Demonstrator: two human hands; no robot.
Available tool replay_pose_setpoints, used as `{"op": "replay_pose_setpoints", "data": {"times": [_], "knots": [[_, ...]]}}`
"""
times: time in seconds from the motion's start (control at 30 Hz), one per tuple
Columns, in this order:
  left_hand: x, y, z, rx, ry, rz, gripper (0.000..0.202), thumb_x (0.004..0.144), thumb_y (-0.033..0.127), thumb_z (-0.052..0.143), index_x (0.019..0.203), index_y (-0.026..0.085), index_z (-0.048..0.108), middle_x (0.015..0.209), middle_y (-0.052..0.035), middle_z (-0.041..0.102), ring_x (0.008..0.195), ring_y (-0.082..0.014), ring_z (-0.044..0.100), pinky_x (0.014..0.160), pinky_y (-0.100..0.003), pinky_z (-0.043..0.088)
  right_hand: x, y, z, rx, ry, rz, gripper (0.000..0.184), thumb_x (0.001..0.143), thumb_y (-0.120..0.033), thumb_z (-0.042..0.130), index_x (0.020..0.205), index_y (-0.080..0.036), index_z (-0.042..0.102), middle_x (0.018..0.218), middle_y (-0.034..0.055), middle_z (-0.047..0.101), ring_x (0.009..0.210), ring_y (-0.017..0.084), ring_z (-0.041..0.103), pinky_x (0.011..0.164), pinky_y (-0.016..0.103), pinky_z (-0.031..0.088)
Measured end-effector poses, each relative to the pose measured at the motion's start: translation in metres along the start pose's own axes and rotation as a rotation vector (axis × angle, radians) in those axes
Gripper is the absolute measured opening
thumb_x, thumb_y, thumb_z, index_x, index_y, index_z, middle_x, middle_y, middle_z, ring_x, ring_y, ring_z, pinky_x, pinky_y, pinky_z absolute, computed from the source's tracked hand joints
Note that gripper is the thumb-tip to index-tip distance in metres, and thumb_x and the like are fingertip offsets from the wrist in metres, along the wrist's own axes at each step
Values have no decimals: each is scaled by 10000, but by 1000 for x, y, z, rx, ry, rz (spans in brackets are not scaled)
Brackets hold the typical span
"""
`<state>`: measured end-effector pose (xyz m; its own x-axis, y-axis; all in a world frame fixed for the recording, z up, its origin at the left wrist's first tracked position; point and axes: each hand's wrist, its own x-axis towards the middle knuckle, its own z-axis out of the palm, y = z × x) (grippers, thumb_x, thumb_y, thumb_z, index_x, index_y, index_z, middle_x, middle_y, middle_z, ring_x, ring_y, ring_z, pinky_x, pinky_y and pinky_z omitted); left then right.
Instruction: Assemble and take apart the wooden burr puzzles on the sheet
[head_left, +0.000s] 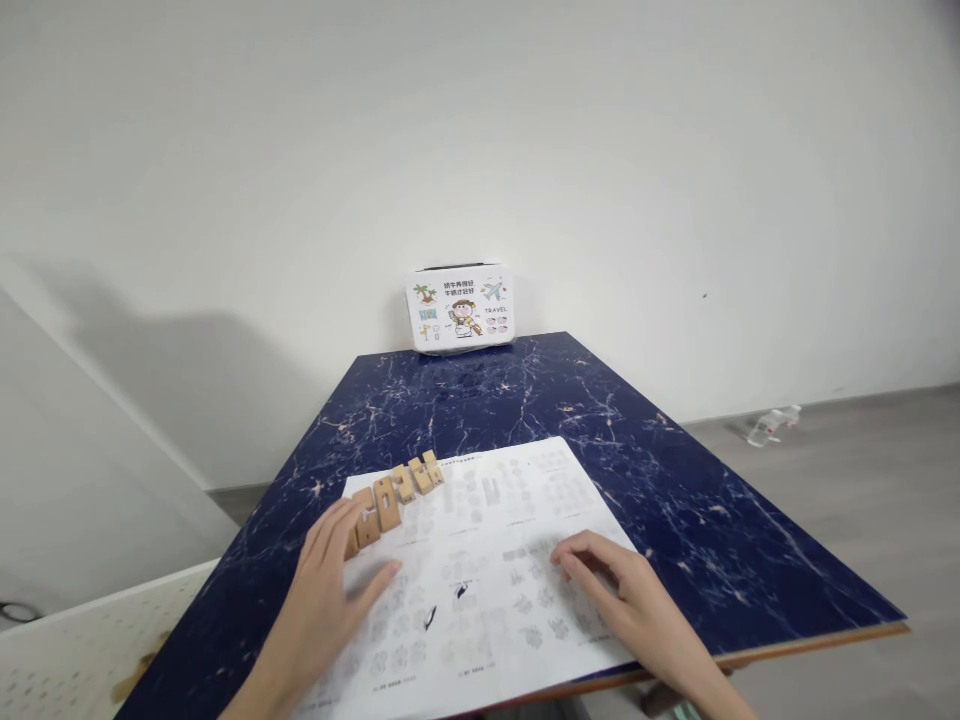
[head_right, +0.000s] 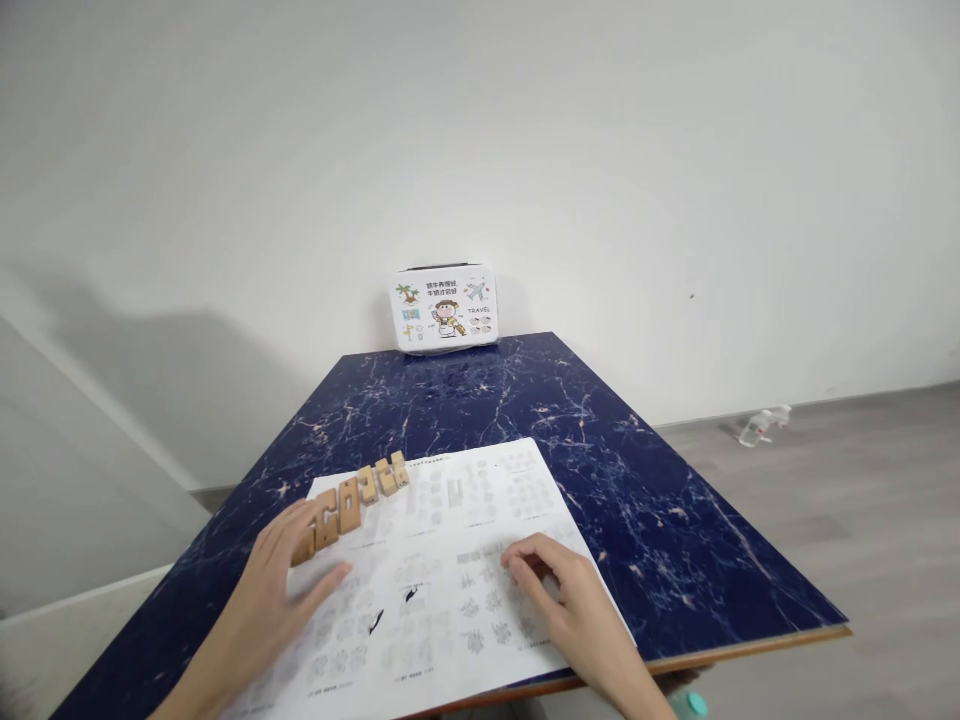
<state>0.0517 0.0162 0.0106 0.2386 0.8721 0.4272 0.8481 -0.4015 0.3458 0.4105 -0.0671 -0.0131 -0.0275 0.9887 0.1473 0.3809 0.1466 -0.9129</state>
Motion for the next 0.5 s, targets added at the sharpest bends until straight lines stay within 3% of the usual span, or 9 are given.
{"op": "replay_pose_setpoints", "data": {"times": [0.1,0.2,0.3,0.5], "knots": [[-28,35,-7,-144,-64,-37,454,906,523,622,1292,285,628,1308,-80,685,1172,-307,663,1038,-468,536,-1,0,1,-9,8,-1,330,1028,-488,500,983,-239,711,972,49,749,907,229,682,814,309,495],[-41,59,-7,-322,-234,-96,296,919,502,608,1079,282,726,993,-46,760,848,-229,709,802,-320,595,-1,0,2,-15,22,4,337,1019,-503,509,977,-242,719,951,47,754,893,232,686,803,306,505],[-41,65,-2,-450,-336,-193,321,917,535,601,955,254,752,777,-31,726,699,-202,668,628,-258,546,-2,1,2,-26,26,14,354,1011,-525,509,967,-242,716,932,50,751,871,232,682,791,306,506],[-40,58,1,-506,-285,-269,374,924,568,569,914,230,729,724,-24,685,682,-198,632,638,-260,513,-1,2,2,-50,20,33,358,1013,-532,495,983,-245,707,937,52,739,849,227,665,761,299,492]]}}
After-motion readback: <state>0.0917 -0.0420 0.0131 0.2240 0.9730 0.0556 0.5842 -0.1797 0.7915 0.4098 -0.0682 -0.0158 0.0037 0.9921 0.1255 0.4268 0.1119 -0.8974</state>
